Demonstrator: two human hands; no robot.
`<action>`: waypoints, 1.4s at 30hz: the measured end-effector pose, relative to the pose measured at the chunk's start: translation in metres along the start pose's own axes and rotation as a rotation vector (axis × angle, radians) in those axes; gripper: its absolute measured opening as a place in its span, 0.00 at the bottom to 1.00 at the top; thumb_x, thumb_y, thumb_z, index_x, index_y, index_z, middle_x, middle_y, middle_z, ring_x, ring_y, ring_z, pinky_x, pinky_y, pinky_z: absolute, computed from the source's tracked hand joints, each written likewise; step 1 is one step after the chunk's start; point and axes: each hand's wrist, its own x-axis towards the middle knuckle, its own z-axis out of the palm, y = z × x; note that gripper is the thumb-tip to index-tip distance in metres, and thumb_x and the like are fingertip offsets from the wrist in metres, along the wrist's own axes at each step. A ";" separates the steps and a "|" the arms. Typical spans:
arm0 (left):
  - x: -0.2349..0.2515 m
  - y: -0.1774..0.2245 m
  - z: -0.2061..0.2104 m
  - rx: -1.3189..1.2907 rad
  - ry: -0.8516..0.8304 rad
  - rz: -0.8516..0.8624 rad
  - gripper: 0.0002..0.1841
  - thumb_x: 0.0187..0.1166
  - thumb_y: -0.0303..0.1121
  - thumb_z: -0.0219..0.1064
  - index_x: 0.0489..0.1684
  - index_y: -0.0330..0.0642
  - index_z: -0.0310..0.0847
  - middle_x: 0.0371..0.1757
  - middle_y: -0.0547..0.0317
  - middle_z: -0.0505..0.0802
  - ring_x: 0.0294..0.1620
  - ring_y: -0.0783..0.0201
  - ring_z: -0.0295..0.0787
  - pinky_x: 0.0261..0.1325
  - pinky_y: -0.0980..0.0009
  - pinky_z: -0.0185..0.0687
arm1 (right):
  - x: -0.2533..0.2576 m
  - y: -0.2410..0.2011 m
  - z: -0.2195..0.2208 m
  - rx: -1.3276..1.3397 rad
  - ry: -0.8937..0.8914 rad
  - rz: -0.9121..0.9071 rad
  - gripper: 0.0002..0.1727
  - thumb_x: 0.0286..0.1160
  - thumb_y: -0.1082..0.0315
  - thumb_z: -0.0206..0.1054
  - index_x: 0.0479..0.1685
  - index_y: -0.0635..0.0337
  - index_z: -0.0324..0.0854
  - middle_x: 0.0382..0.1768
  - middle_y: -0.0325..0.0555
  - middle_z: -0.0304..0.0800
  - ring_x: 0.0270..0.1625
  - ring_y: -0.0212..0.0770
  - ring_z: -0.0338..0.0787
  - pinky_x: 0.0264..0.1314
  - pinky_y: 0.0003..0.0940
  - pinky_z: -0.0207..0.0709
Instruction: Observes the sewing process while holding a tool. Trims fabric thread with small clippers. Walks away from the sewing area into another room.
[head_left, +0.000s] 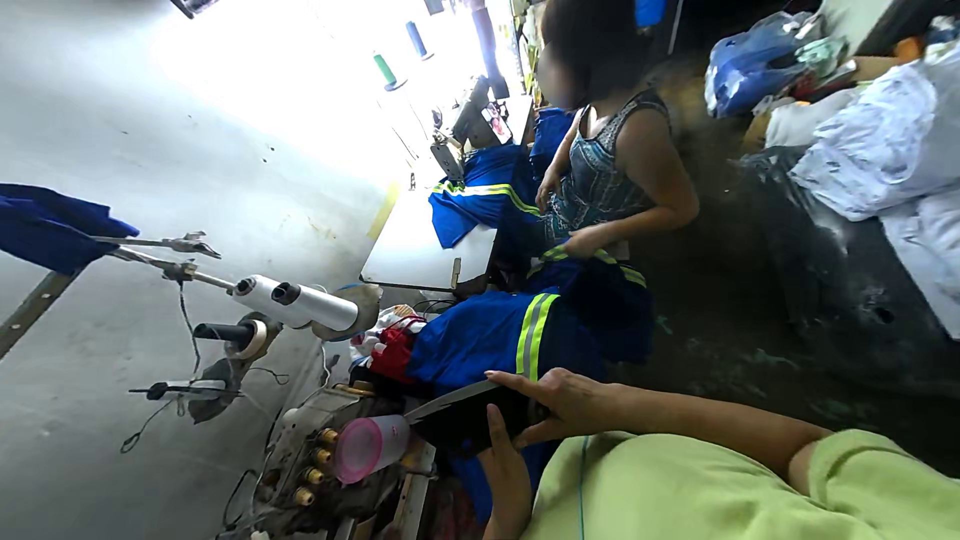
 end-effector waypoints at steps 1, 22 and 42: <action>0.001 0.000 0.000 0.003 -0.014 0.009 0.10 0.91 0.29 0.49 0.58 0.36 0.74 0.44 0.76 0.94 0.50 0.83 0.91 0.60 0.79 0.88 | 0.000 0.000 -0.001 0.016 -0.010 0.015 0.47 0.73 0.56 0.76 0.90 0.67 0.57 0.20 0.57 0.84 0.23 0.53 0.85 0.34 0.49 0.81; 0.005 -0.005 -0.007 -0.063 -0.209 -0.048 0.26 0.85 0.42 0.64 0.75 0.33 0.70 0.62 0.72 0.90 0.64 0.83 0.85 0.71 0.78 0.79 | -0.003 0.004 -0.001 0.111 -0.067 0.087 0.53 0.73 0.55 0.76 0.93 0.66 0.46 0.32 0.62 0.87 0.30 0.54 0.87 0.41 0.51 0.83; 0.005 -0.008 -0.007 -0.034 -0.192 -0.064 0.27 0.89 0.42 0.58 0.77 0.30 0.66 0.63 0.70 0.90 0.63 0.83 0.85 0.70 0.79 0.80 | -0.003 0.003 -0.003 0.158 -0.085 0.124 0.53 0.73 0.56 0.76 0.93 0.64 0.46 0.33 0.63 0.87 0.30 0.53 0.86 0.40 0.49 0.82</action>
